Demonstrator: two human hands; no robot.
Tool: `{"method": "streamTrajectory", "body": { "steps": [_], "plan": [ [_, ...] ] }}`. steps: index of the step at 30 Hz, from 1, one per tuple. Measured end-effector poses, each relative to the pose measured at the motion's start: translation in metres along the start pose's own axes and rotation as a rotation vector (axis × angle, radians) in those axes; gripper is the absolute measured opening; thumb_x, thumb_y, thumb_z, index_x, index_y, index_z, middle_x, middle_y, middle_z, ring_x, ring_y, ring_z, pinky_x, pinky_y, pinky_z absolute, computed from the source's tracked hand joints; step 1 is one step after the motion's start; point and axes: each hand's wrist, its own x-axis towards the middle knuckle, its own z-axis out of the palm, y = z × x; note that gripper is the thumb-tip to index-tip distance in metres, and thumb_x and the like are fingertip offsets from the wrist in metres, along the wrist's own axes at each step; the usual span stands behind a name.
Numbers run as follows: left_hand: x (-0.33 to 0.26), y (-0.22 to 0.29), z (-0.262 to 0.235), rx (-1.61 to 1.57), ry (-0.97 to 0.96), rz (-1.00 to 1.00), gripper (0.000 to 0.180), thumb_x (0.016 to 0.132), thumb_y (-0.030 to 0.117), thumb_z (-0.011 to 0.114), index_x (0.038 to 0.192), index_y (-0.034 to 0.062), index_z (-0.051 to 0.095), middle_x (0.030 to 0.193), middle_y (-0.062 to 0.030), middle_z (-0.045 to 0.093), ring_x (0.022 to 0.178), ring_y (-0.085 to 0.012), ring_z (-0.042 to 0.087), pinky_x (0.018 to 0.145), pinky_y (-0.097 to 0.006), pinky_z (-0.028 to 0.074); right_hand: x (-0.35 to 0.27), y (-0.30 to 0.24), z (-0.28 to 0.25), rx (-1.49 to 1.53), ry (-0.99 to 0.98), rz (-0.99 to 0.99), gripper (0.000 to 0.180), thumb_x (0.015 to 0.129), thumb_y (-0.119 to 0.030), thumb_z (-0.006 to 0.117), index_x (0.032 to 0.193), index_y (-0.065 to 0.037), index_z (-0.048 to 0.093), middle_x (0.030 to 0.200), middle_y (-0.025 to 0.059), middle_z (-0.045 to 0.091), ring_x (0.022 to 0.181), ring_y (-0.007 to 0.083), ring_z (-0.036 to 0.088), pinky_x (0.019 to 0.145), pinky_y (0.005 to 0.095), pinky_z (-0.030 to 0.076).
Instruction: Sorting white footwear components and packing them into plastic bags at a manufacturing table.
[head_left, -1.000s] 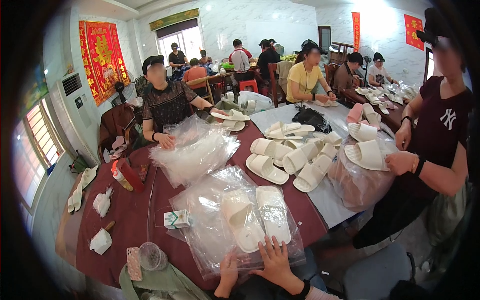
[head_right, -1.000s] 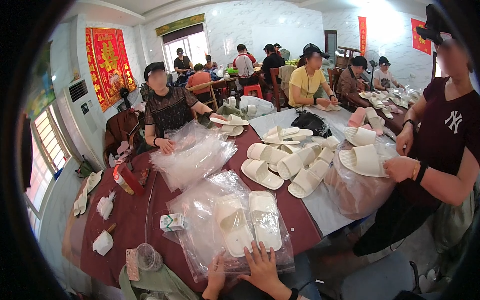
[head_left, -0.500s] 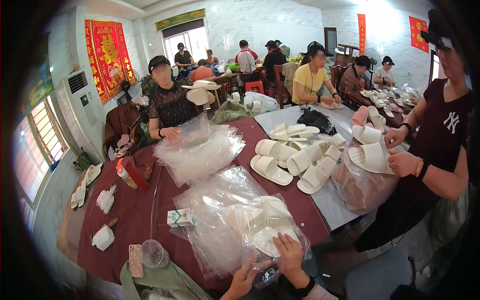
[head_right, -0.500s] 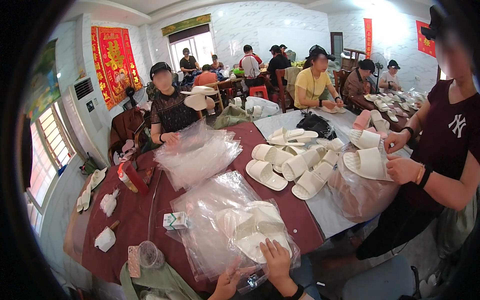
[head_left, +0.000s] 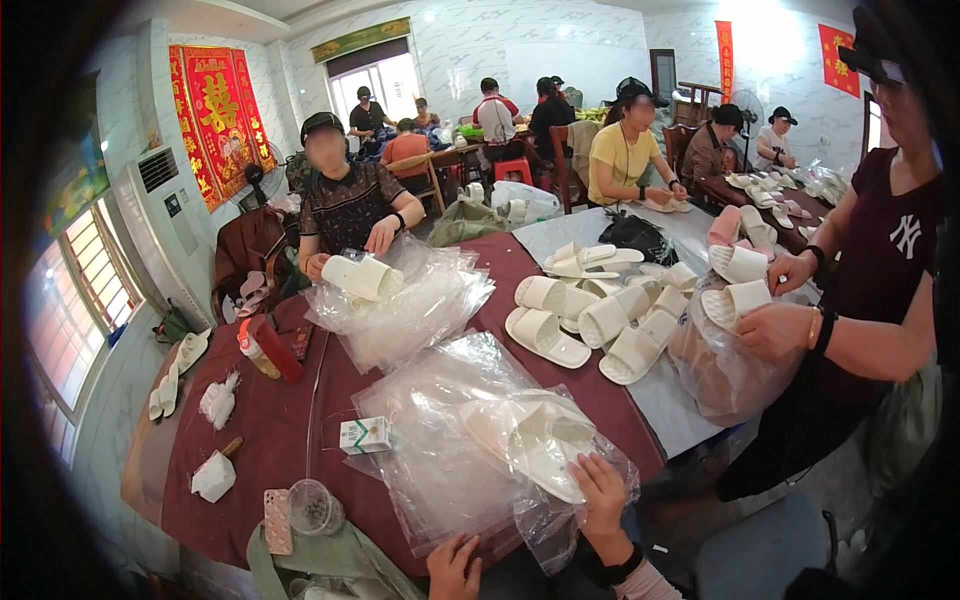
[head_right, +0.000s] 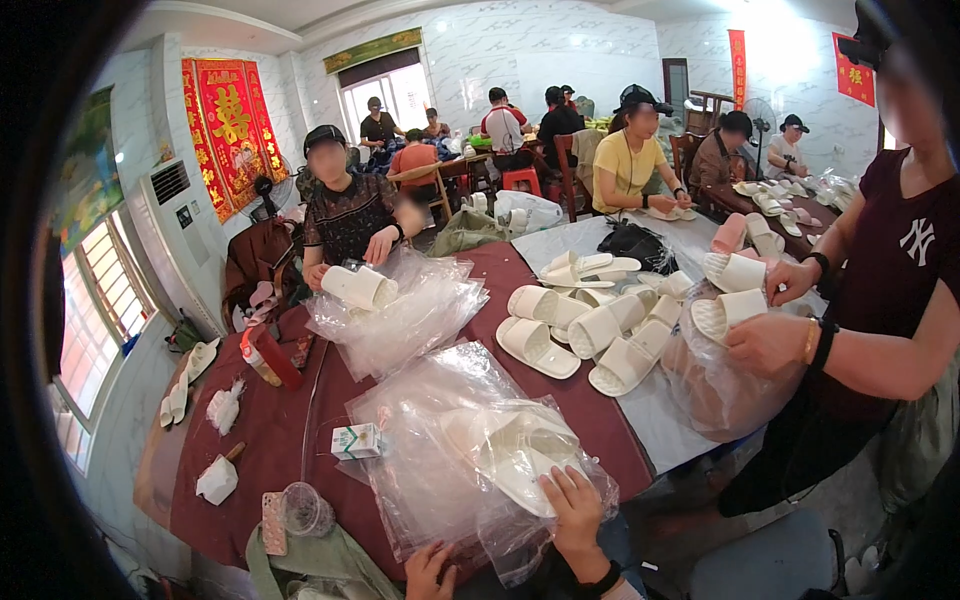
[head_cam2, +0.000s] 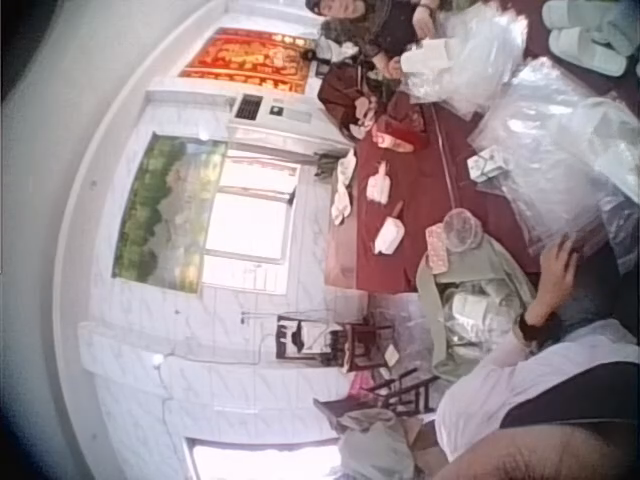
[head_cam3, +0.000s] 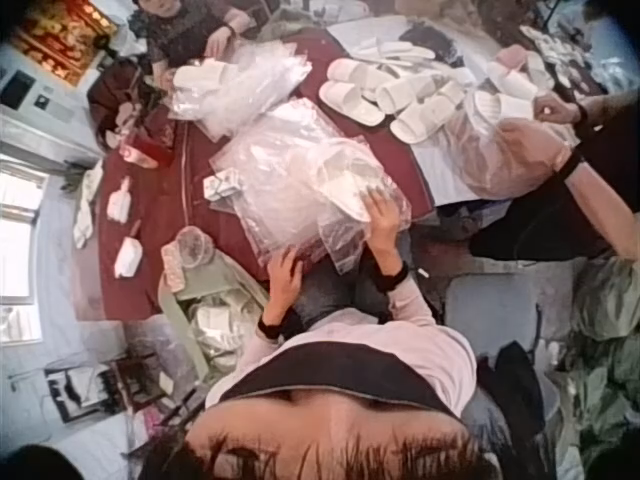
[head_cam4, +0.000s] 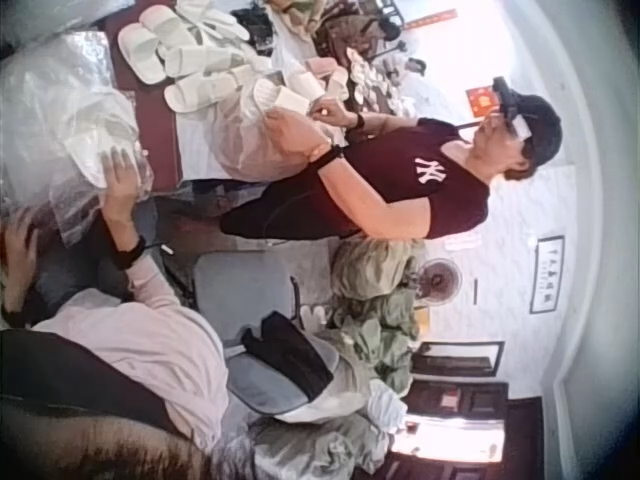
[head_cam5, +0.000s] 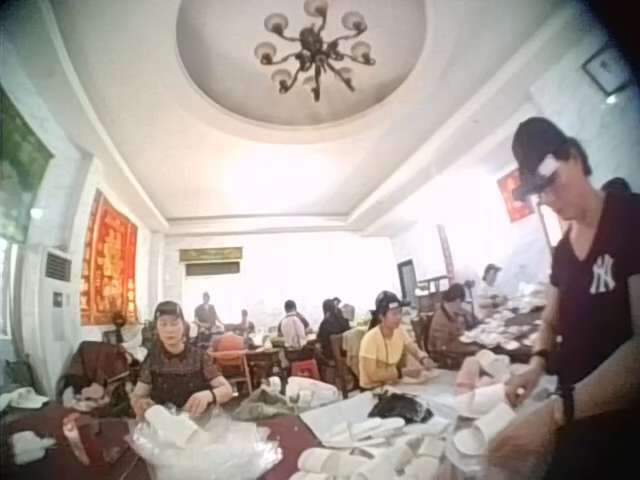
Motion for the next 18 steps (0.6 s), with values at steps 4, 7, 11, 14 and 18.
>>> {"method": "streamTrajectory", "body": {
  "steps": [4, 7, 11, 14, 18],
  "plan": [
    [-0.008, -0.016, -0.012, 0.14, 0.202, -0.084, 0.038, 0.088, 0.014, 0.057, 0.126, 0.0074, 0.054, 0.127, -0.0188, 0.052, 0.115, -0.0387, 0.047, 0.099, -0.046, 0.036, 0.002, -0.001, -0.001, 0.032, 0.082, 0.0, 0.039, 0.071, -0.008, 0.062, 0.109, -0.007, 0.067, 0.114, 0.0132, 0.064, 0.108, 0.0352, 0.058, 0.088, 0.0449, 0.045],
    [-0.008, -0.016, -0.034, 0.054, 0.267, -0.144, 0.041, 0.088, 0.017, 0.057, 0.126, 0.0044, 0.053, 0.128, -0.0211, 0.05, 0.118, -0.0394, 0.045, 0.101, -0.046, 0.034, 0.002, 0.003, 0.003, 0.024, 0.127, -0.006, 0.036, 0.071, -0.009, 0.063, 0.107, -0.007, 0.068, 0.112, 0.013, 0.065, 0.107, 0.035, 0.059, 0.087, 0.0435, 0.046],
    [-0.022, -0.019, -0.043, 0.225, 0.308, -0.33, 0.049, 0.086, 0.023, 0.06, 0.127, -0.0016, 0.049, 0.13, -0.026, 0.047, 0.122, -0.0431, 0.041, 0.105, -0.049, 0.031, 0.008, -0.002, 0.0, 0.024, 0.175, -0.037, 0.032, 0.071, -0.009, 0.065, 0.102, -0.006, 0.069, 0.11, 0.0137, 0.066, 0.105, 0.035, 0.061, 0.087, 0.0421, 0.047],
    [-0.034, -0.034, -0.037, 0.208, 0.354, -0.367, 0.056, 0.084, 0.025, 0.063, 0.13, -0.0022, 0.045, 0.132, -0.0264, 0.045, 0.123, -0.0429, 0.04, 0.106, -0.05, 0.029, 0.006, 0.001, 0.007, 0.041, 0.241, -0.038, 0.031, 0.07, -0.008, 0.066, 0.101, -0.005, 0.069, 0.108, 0.0141, 0.066, 0.103, 0.0357, 0.061, 0.086, 0.0422, 0.048],
    [-0.049, -0.044, -0.029, 0.232, 0.322, -0.526, 0.067, 0.082, 0.027, 0.065, 0.135, -0.0029, 0.038, 0.136, -0.0275, 0.041, 0.127, -0.0434, 0.036, 0.108, -0.049, 0.026, 0.007, -0.003, 0.012, 0.145, 0.305, -0.055, 0.03, 0.071, -0.007, 0.066, 0.1, -0.004, 0.069, 0.107, 0.0161, 0.066, 0.103, 0.0358, 0.062, 0.084, 0.0415, 0.049]
  ]
}}
